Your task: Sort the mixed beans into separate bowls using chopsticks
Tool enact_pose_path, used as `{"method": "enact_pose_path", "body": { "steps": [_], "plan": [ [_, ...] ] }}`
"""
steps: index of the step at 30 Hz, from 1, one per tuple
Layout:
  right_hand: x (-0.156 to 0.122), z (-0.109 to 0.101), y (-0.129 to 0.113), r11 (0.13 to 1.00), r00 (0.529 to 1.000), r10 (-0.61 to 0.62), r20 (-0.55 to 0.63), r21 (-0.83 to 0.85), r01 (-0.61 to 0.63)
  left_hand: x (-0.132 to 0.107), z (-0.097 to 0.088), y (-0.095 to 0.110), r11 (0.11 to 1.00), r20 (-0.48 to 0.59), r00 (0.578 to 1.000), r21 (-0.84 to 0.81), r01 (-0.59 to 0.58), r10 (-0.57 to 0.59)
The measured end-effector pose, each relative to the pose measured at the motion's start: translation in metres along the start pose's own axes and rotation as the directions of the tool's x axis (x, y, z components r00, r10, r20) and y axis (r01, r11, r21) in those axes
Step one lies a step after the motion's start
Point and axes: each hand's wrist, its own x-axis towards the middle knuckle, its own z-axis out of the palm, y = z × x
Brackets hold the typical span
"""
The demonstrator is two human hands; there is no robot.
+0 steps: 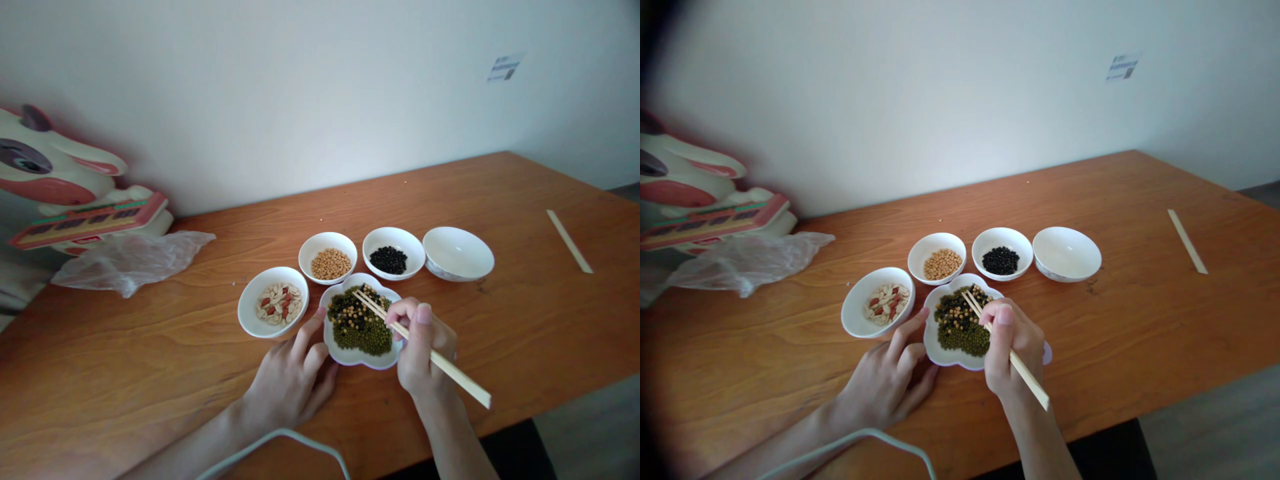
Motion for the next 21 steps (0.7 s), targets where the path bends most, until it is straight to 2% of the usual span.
{"method": "enact_pose_path", "body": {
  "steps": [13,21],
  "plan": [
    [-0.0025,0.0011,0.0000,0.998,0.999,0.029,-0.024,0.060,-0.027,-0.0001,0.0003,-0.0003,1.000,-0.010,1.000,-0.014,-0.010,0.010],
    [-0.0014,-0.0011,0.0015,0.999,0.999,0.028,0.026,0.040,-0.029,-0.0002,0.0015,-0.0001,1.000,-0.015,1.000,-0.005,-0.007,0.007]
  ]
}}
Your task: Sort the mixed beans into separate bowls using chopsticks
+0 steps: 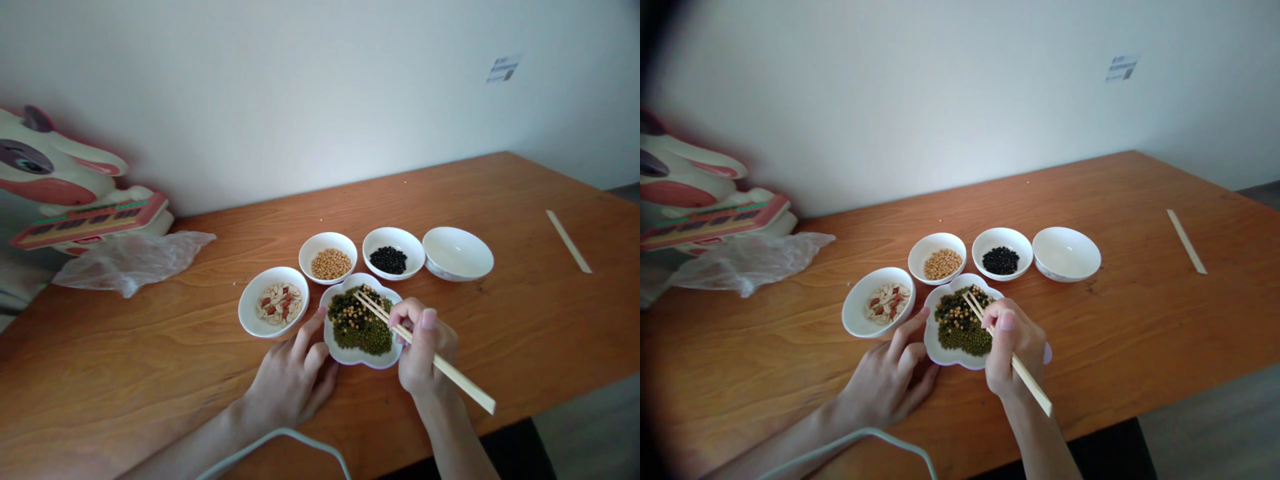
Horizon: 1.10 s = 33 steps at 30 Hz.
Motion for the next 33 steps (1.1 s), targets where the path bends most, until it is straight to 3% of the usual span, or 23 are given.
{"method": "enact_pose_path", "body": {
  "steps": [24,33],
  "plan": [
    [-0.0005,-0.0014,-0.0018,1.000,1.000,-0.007,0.006,-0.003,0.007,0.0001,0.0003,-0.0005,1.000,0.012,1.000,0.009,0.006,-0.006],
    [-0.0012,0.0016,-0.0051,1.000,0.998,0.007,-0.055,0.010,-0.007,-0.0014,0.0002,-0.0002,1.000,0.017,1.000,0.001,0.010,-0.010]
  ]
}}
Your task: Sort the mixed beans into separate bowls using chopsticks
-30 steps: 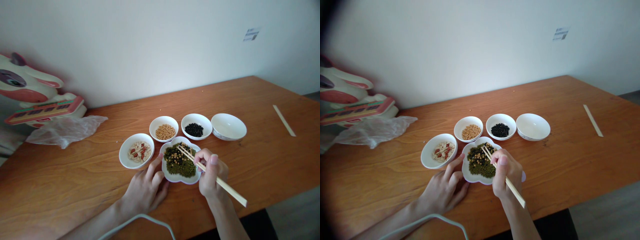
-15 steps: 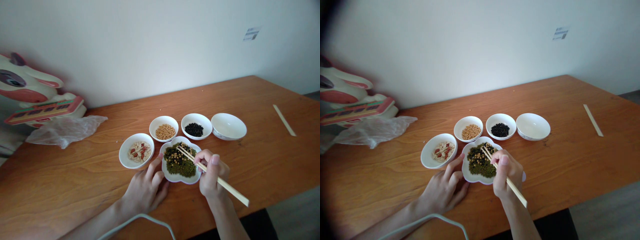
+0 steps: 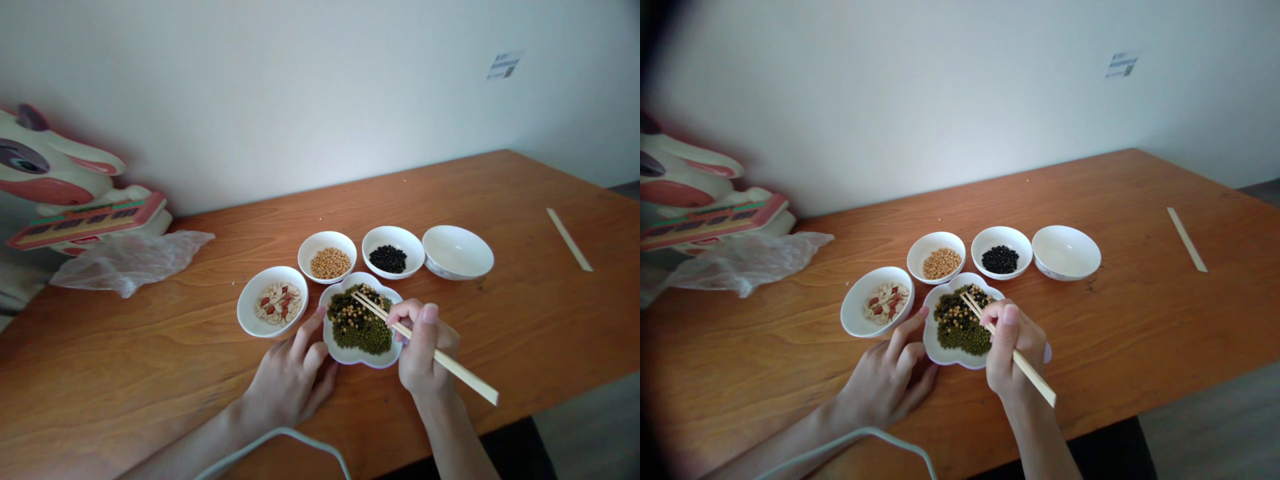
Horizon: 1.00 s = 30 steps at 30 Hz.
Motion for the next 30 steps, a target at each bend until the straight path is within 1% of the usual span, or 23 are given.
{"method": "enact_pose_path", "body": {
  "steps": [5,10,12,14,16,18,20,22,24,27,30],
  "plan": [
    [-0.002,-0.001,0.006,0.999,0.999,-0.026,-0.044,0.033,0.028,0.000,0.000,0.001,1.000,0.006,1.000,0.002,-0.001,0.001],
    [0.001,-0.003,0.011,0.974,0.993,-0.069,-0.094,0.209,0.087,0.000,0.000,0.000,1.000,0.004,1.000,-0.011,-0.003,0.003],
    [0.002,-0.001,0.009,0.956,0.993,-0.046,-0.109,0.282,0.075,0.000,0.000,0.000,1.000,0.002,1.000,-0.020,-0.004,0.004],
    [0.004,0.001,0.005,0.946,0.992,-0.024,-0.121,0.317,0.062,0.000,0.000,-0.001,1.000,-0.002,1.000,-0.025,-0.005,0.005],
    [0.006,0.005,0.001,0.950,0.989,-0.038,-0.140,0.304,0.079,0.000,0.000,-0.001,1.000,-0.004,1.000,-0.025,-0.005,0.005],
    [0.010,0.008,-0.001,0.956,0.987,-0.099,-0.130,0.262,0.130,0.001,0.000,0.000,1.000,-0.004,1.000,-0.023,-0.006,0.005],
    [0.014,0.009,-0.001,0.966,0.986,-0.158,-0.045,0.198,0.164,0.001,-0.001,0.000,1.000,-0.007,1.000,-0.021,-0.004,0.004],
    [0.016,0.010,0.000,0.976,0.982,-0.178,0.063,0.137,0.168,0.002,-0.001,0.001,1.000,-0.005,1.000,-0.021,-0.002,0.002],
    [0.014,0.010,0.003,0.977,0.979,-0.174,0.105,0.139,0.158,0.002,-0.001,0.001,1.000,0.000,1.000,-0.020,-0.001,0.001],
    [0.006,0.007,0.010,0.964,0.984,-0.169,0.052,0.218,0.154,0.002,-0.001,0.001,1.000,0.009,1.000,-0.017,0.002,-0.002],
    [-0.001,-0.004,0.015,0.962,0.993,-0.120,-0.020,0.246,0.122,0.002,-0.001,0.001,1.000,0.016,1.000,-0.030,0.006,-0.006]
  ]
}}
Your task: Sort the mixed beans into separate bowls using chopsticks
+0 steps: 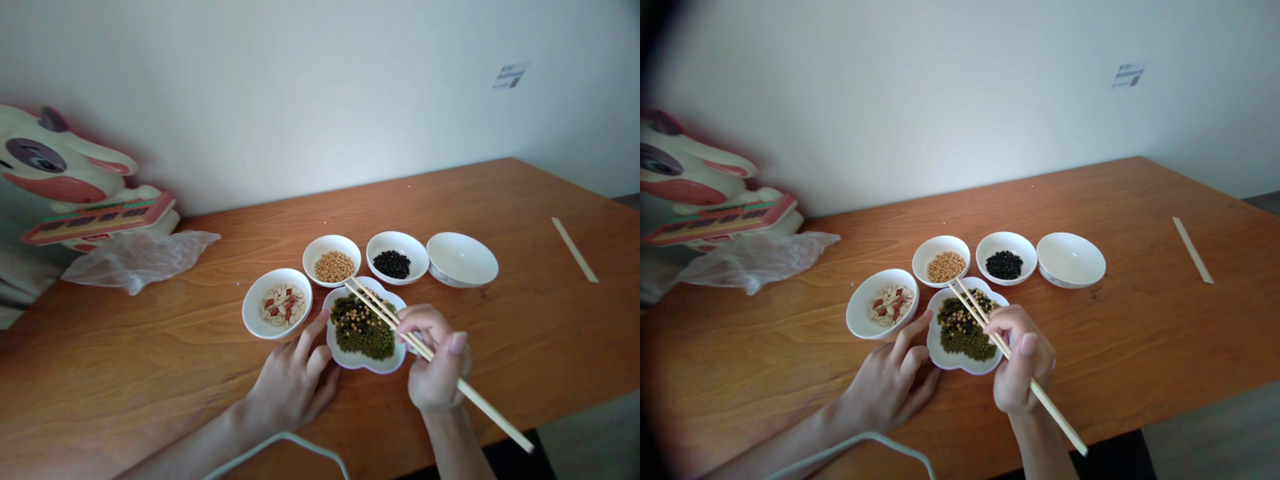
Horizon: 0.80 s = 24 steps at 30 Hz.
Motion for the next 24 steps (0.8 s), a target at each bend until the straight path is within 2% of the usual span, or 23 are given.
{"method": "enact_pose_path", "body": {
  "steps": [2,6,10,12,15,17,18,24],
  "plan": [
    [-0.001,-0.011,-0.001,0.999,0.997,0.045,-0.058,0.014,-0.044,0.000,0.000,0.000,1.000,-0.003,1.000,-0.014,0.004,-0.004],
    [0.006,-0.033,-0.002,0.971,0.965,0.235,-0.115,-0.024,-0.239,0.000,-0.002,0.001,0.999,0.003,1.000,-0.043,0.016,-0.015],
    [0.012,-0.049,0.000,0.950,0.934,0.304,-0.187,-0.006,-0.311,-0.001,-0.003,0.002,0.998,0.005,1.000,-0.066,0.019,-0.019],
    [0.012,-0.055,0.003,0.932,0.913,0.359,-0.191,0.021,-0.362,-0.002,-0.003,0.002,0.998,-0.039,0.999,-0.067,0.004,-0.006],
    [0.010,-0.063,0.007,0.911,0.899,0.412,-0.149,0.053,-0.409,-0.003,-0.001,0.003,0.996,-0.185,0.982,-0.067,-0.051,0.038],
    [0.007,-0.067,0.007,0.910,0.903,0.414,-0.115,0.066,-0.408,-0.002,-0.001,0.002,0.990,-0.240,0.968,-0.100,-0.098,0.072],
    [0.006,-0.069,0.006,0.912,0.908,0.409,-0.095,0.078,-0.402,-0.001,-0.002,0.002,0.984,-0.234,0.968,-0.128,-0.123,0.090],
    [-0.008,-0.075,-0.011,0.888,0.910,0.404,0.091,0.199,-0.414,0.006,-0.005,-0.002,0.931,-0.037,0.980,-0.308,-0.197,0.195]
  ]
}}
